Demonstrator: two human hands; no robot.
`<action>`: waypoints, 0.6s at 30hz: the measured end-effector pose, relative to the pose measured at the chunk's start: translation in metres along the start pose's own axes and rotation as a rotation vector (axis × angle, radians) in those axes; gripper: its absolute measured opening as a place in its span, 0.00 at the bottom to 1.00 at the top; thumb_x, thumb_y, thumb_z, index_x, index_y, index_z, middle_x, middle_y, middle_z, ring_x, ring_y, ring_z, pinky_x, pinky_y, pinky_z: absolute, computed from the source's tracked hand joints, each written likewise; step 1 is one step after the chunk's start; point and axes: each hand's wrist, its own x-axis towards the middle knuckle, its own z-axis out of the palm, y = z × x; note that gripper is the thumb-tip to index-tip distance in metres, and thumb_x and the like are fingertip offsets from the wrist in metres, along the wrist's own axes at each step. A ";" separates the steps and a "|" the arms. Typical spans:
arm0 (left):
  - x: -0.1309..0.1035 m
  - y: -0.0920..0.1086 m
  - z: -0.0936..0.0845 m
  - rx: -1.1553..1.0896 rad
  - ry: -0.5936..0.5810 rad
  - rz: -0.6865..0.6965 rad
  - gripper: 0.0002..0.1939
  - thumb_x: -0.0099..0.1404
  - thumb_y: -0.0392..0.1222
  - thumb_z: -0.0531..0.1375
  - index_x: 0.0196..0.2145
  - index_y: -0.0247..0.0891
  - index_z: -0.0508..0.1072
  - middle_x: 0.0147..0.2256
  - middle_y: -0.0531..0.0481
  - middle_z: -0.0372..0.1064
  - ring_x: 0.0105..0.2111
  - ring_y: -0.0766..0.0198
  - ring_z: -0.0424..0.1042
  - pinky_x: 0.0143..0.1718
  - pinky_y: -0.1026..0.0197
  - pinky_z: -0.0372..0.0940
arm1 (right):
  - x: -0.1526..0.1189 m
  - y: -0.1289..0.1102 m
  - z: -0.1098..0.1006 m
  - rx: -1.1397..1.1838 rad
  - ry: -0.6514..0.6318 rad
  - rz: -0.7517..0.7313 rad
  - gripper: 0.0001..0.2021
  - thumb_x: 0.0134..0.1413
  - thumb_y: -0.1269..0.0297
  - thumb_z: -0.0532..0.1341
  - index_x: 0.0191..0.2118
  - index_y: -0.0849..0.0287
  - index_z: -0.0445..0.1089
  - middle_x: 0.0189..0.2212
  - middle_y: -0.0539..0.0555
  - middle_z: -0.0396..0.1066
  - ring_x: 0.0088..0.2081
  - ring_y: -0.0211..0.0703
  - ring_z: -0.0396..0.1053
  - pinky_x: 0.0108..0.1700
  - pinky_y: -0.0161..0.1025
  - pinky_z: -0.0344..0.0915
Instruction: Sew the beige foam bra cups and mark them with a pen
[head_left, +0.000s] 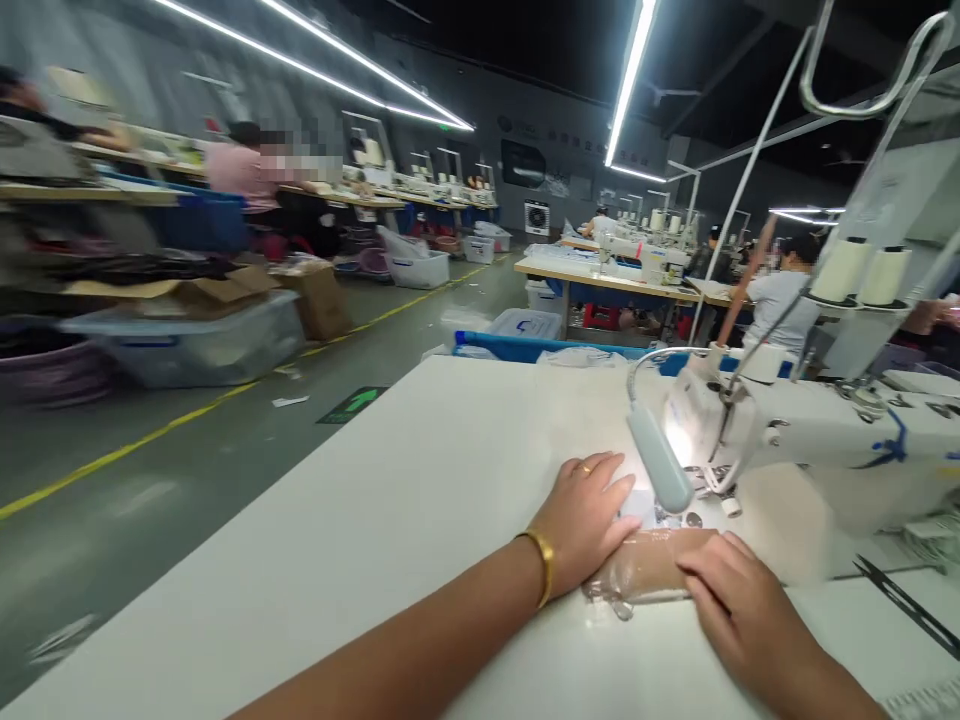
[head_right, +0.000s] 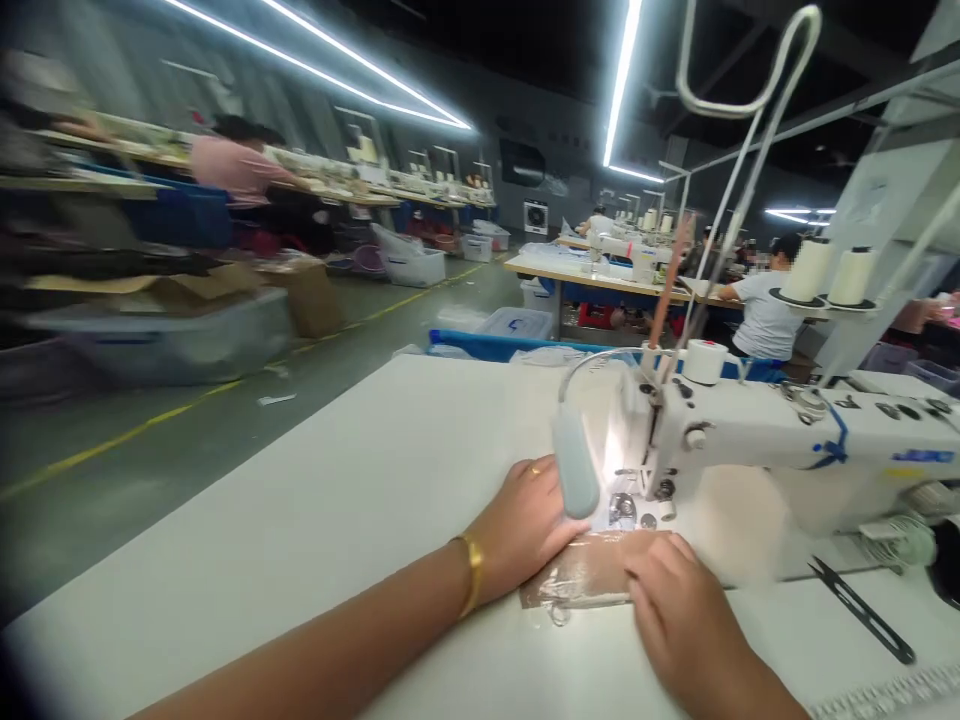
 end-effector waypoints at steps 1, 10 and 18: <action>-0.001 -0.001 0.000 0.006 0.048 0.035 0.06 0.70 0.43 0.61 0.37 0.38 0.75 0.43 0.40 0.74 0.51 0.43 0.69 0.51 0.41 0.63 | -0.001 -0.005 -0.002 -0.021 -0.009 -0.025 0.11 0.68 0.74 0.51 0.45 0.55 0.69 0.33 0.53 0.69 0.36 0.48 0.67 0.38 0.45 0.67; 0.000 -0.002 0.013 -0.093 0.269 0.318 0.15 0.75 0.41 0.50 0.38 0.44 0.76 0.40 0.47 0.77 0.39 0.52 0.73 0.43 0.50 0.67 | -0.027 0.027 -0.041 -0.143 0.193 0.325 0.11 0.64 0.75 0.56 0.47 0.55 0.71 0.40 0.56 0.71 0.42 0.50 0.68 0.43 0.46 0.68; 0.003 0.011 -0.001 -0.140 0.140 0.342 0.15 0.76 0.37 0.49 0.40 0.41 0.77 0.42 0.47 0.78 0.35 0.57 0.75 0.39 0.54 0.69 | -0.029 0.061 -0.054 -0.061 0.241 0.552 0.09 0.60 0.74 0.57 0.31 0.56 0.69 0.31 0.51 0.72 0.37 0.46 0.69 0.41 0.43 0.67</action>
